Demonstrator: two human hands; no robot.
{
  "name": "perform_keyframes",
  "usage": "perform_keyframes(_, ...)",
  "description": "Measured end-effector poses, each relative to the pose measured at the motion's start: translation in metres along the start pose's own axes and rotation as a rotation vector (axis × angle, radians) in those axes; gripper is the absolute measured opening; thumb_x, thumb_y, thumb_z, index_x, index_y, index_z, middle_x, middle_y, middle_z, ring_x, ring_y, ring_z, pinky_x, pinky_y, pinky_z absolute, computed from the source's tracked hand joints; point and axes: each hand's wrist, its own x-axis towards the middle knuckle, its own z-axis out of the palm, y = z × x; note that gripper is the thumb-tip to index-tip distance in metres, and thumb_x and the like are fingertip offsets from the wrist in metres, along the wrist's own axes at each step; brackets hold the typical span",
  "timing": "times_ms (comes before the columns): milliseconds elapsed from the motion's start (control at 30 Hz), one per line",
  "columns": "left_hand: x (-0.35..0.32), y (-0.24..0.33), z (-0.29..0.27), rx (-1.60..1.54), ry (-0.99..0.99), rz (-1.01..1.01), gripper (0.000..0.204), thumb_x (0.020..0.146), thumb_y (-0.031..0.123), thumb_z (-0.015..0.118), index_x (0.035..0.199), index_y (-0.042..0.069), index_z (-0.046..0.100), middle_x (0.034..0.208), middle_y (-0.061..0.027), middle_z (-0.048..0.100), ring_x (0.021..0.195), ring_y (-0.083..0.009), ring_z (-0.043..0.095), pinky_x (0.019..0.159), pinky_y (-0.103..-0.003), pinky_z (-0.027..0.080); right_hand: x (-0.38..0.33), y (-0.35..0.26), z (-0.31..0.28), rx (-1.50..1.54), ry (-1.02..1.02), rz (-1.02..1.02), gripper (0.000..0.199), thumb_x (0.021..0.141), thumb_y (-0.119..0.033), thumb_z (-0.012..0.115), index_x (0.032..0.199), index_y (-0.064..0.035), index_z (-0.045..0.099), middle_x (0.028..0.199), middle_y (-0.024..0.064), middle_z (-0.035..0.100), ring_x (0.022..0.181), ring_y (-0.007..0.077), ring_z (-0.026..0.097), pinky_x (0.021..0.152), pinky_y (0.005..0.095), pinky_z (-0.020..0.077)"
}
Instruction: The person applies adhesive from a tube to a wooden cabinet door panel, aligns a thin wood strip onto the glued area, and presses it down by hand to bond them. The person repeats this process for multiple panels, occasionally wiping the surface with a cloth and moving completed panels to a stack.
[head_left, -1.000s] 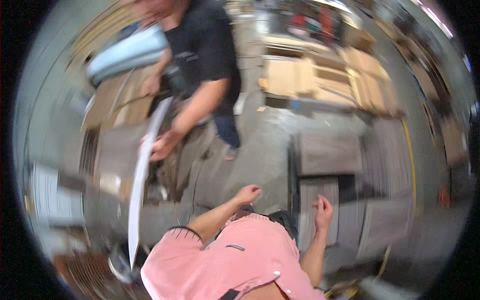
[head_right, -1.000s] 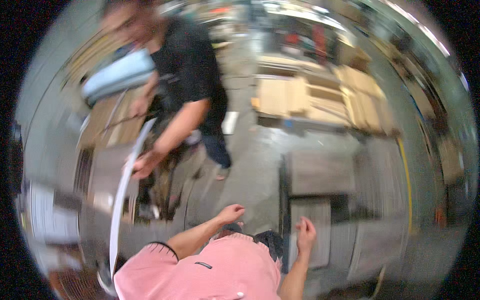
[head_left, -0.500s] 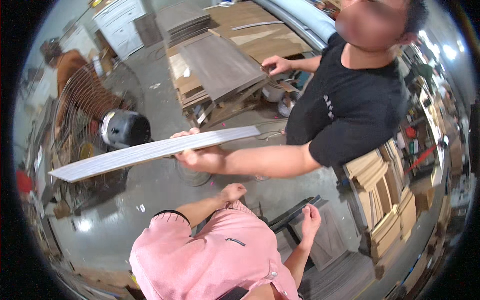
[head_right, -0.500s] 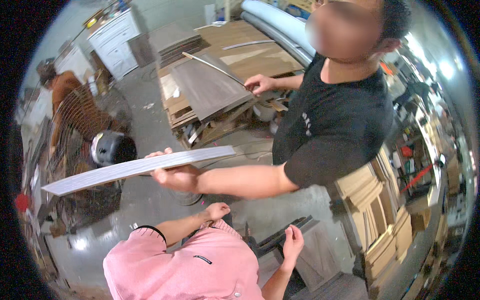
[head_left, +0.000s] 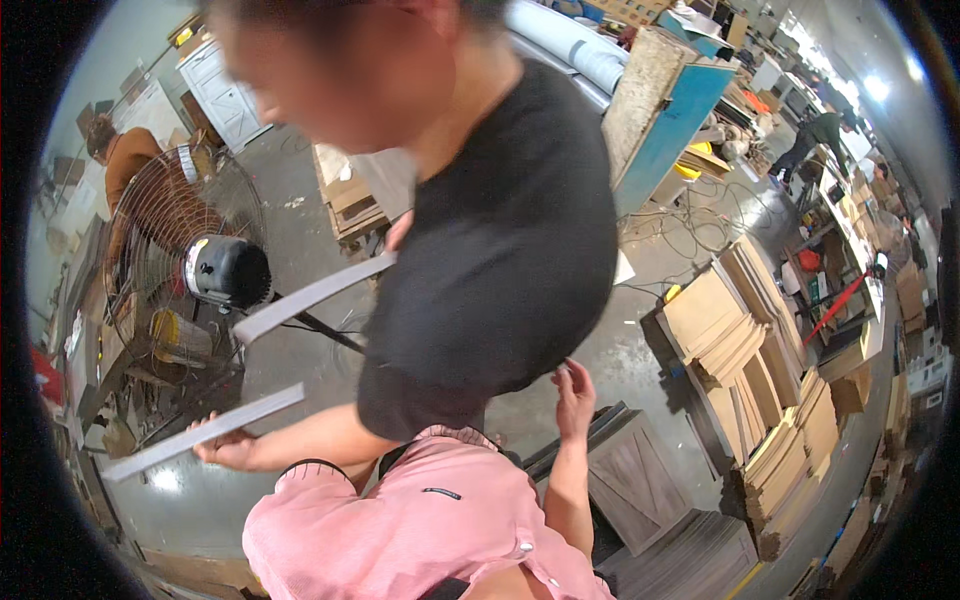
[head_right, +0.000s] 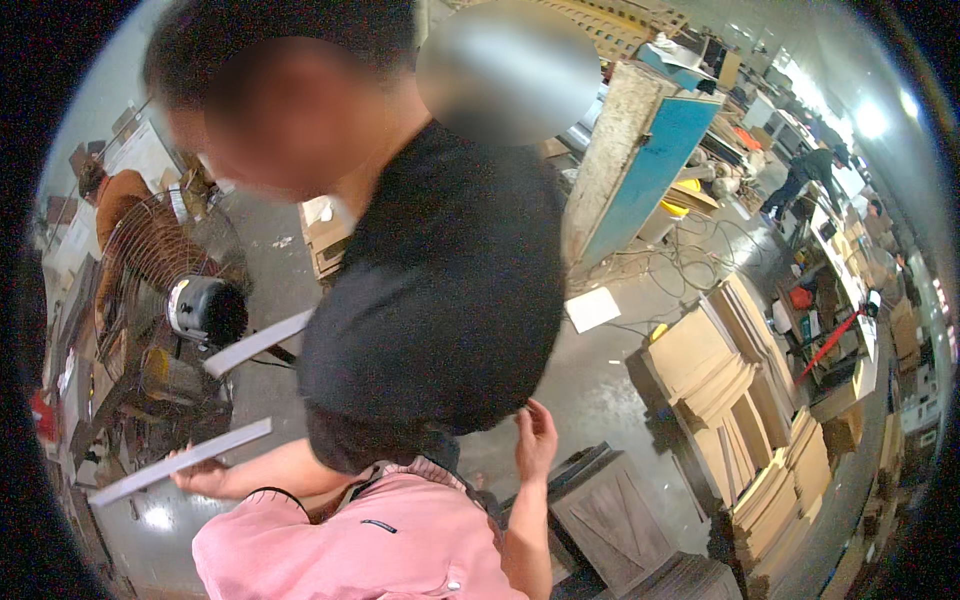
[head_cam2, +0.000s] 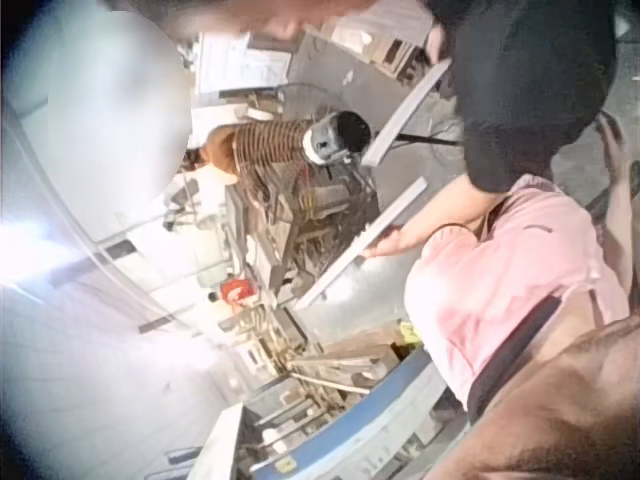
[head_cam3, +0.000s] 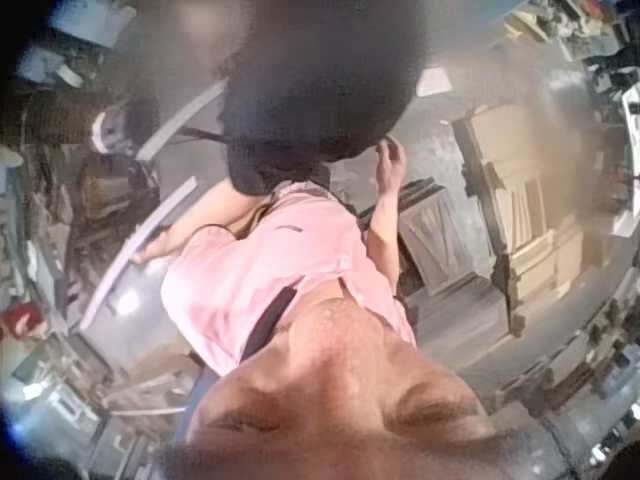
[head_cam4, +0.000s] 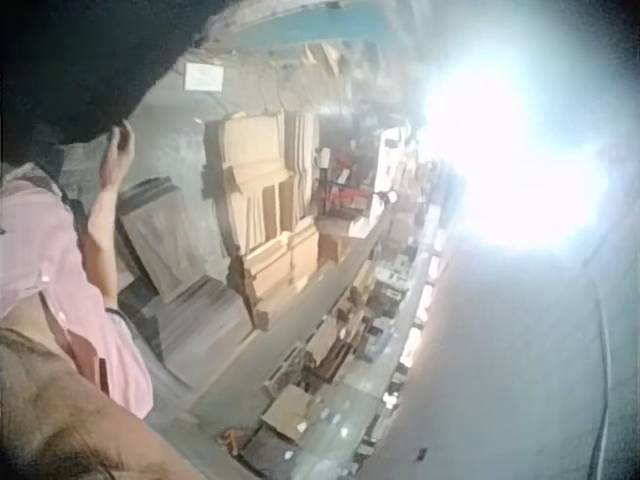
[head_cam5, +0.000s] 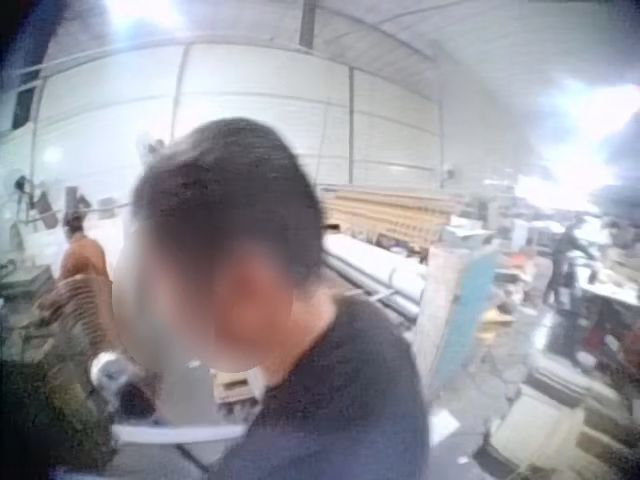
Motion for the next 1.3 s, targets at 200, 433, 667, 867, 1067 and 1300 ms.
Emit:
perform_keyframes(200,-0.001,0.021,-0.09,0.335,0.107,0.003,0.037,0.086,0.025,0.053,0.116,0.004,0.062,0.093,-0.0104,0.065,0.078,-0.0245,0.065,0.078,-0.039,0.056,0.012,-0.013,0.05,-0.156,-0.388,0.128,0.031,0.093,-0.007,0.067,0.122,-0.0002,0.063,0.098,0.0045,0.07,0.088,0.0137,0.065,0.078,0.0287,0.0526)
perform_keyframes(433,-0.037,-0.014,-0.218,1.091,0.171,-0.317,0.036,0.088,0.03,0.055,0.111,0.004,0.065,0.089,-0.0128,0.067,0.074,-0.028,0.066,0.074,-0.041,0.055,0.005,-0.016,0.126,-0.818,-1.634,-0.268,0.042,0.085,-0.037,0.073,0.113,-0.0067,0.073,0.105,0.0236,0.072,0.1,0.0395,0.068,0.086,0.0455,0.0532)
perform_keyframes(667,-0.119,-0.103,-0.335,1.863,-0.323,-1.005,0.037,0.09,0.035,0.057,0.106,0.004,0.069,0.085,-0.0153,0.07,0.071,-0.0315,0.067,0.071,-0.043,0.053,0.066,-0.043,0.122,-0.682,-1.398,0.152,0.048,0.095,-0.031,0.068,0.135,-0.0046,0.06,0.122,0.0147,0.07,0.112,0.0248,0.067,0.096,0.0367,0.0528)
perform_keyframes(867,-0.144,-0.284,-0.273,1.682,-1.544,-0.548,0.04,0.092,0.04,0.058,0.101,0.004,0.072,0.081,-0.0174,0.072,0.068,-0.0345,0.068,0.067,-0.045,0.053,0.188,0.025,0.004,-0.686,-0.698,0.254,0.041,0.095,-0.023,0.07,0.129,-0.0012,0.064,0.107,0.0082,0.074,0.101,0.0138,0.068,0.09,0.0299,0.0531)
perform_keyframes(1067,-0.215,-0.427,-0.015,1.442,-1.241,-0.696,0.046,0.093,0.041,0.059,0.119,0.003,0.068,0.116,-0.0199,0.071,0.114,-0.0308,0.066,0.098,-0.038,0.049,0.242,0.059,0.012,-0.633,-0.431,0.279,0.039,0.094,-0.028,0.069,0.124,-0.0022,0.066,0.105,0.0124,0.075,0.098,0.0186,0.069,0.089,0.0324,0.0536)
perform_keyframes(1300,-0.26,-0.459,0.167,1.149,-1.449,-0.629,0.033,0.1,0.027,0.063,0.122,0.002,0.063,0.095,-0.0039,0.067,0.09,-0.0133,0.063,0.085,-0.029,0.05,0.293,0.053,0.141,-0.659,-0.817,0.177,0.039,0.094,-0.03,0.069,0.124,-0.0061,0.067,0.106,0.0122,0.075,0.1,0.0224,0.071,0.09,0.0335,0.0542)
